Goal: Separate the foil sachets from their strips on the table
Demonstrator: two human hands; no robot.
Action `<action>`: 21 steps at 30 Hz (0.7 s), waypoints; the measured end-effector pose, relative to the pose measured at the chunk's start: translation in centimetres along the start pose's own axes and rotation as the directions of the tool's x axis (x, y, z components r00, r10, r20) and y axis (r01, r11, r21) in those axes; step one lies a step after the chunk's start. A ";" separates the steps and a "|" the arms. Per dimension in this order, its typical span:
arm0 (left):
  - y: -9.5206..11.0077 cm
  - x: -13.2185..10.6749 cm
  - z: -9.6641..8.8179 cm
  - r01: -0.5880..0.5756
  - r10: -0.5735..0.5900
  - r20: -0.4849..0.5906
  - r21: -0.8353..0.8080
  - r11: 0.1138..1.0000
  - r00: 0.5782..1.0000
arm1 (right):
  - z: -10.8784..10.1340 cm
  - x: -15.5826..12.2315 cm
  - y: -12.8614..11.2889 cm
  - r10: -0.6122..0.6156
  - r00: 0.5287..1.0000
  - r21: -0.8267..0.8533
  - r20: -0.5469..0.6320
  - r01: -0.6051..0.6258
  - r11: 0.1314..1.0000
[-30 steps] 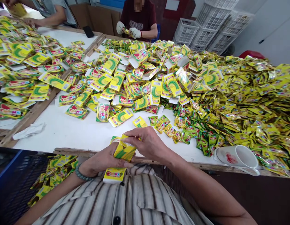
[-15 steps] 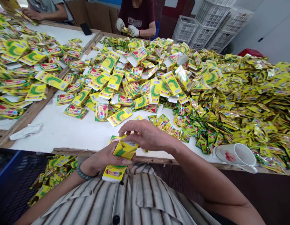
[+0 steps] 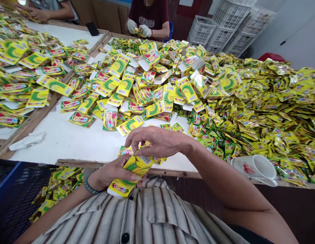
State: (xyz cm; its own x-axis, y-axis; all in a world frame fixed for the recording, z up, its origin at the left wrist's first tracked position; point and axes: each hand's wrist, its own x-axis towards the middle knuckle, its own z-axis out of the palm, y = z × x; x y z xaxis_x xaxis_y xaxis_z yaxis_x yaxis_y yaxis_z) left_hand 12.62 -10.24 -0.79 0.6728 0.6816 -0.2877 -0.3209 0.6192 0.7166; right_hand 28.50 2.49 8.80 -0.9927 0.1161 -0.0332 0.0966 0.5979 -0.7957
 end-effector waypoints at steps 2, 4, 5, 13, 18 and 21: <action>-0.3 0.0 -0.1 0.000 0.001 0.015 -0.027 1.000 1.000 | -0.1 0.0 -0.1 -0.014 1.000 -0.006 0.007 0.014 1.000; -0.4 0.0 -0.1 0.003 -0.003 0.025 -0.027 1.000 1.000 | -0.1 0.0 -0.3 -0.023 1.000 -0.010 0.018 0.023 1.000; -0.4 0.0 -0.2 0.003 -0.003 0.022 -0.005 1.000 1.000 | -0.1 -0.1 -0.3 -0.026 0.999 -0.013 0.025 0.026 1.000; 0.3 -0.1 -0.4 0.013 0.012 -0.105 0.225 0.974 0.994 | 1.7 -0.4 0.4 0.139 0.979 0.071 -0.152 -0.129 0.989; 0.5 -0.2 -0.4 -0.019 0.040 -0.139 0.155 0.988 0.989 | 2.9 -0.9 0.8 0.392 0.888 0.302 -0.242 -0.315 0.900; 0.5 -0.2 -0.5 -0.023 0.038 -0.117 0.121 0.992 0.992 | 3.3 -1.4 0.1 0.400 0.869 0.200 -0.291 -0.354 0.914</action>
State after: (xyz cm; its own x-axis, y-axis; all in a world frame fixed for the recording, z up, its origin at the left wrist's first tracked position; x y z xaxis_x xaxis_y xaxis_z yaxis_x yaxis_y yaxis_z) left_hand 12.05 -9.89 -0.70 0.5779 0.7452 -0.3327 -0.2535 0.5515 0.7948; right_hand 29.63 -0.21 6.72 -0.8029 0.5708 -0.1716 0.4251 0.3466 -0.8362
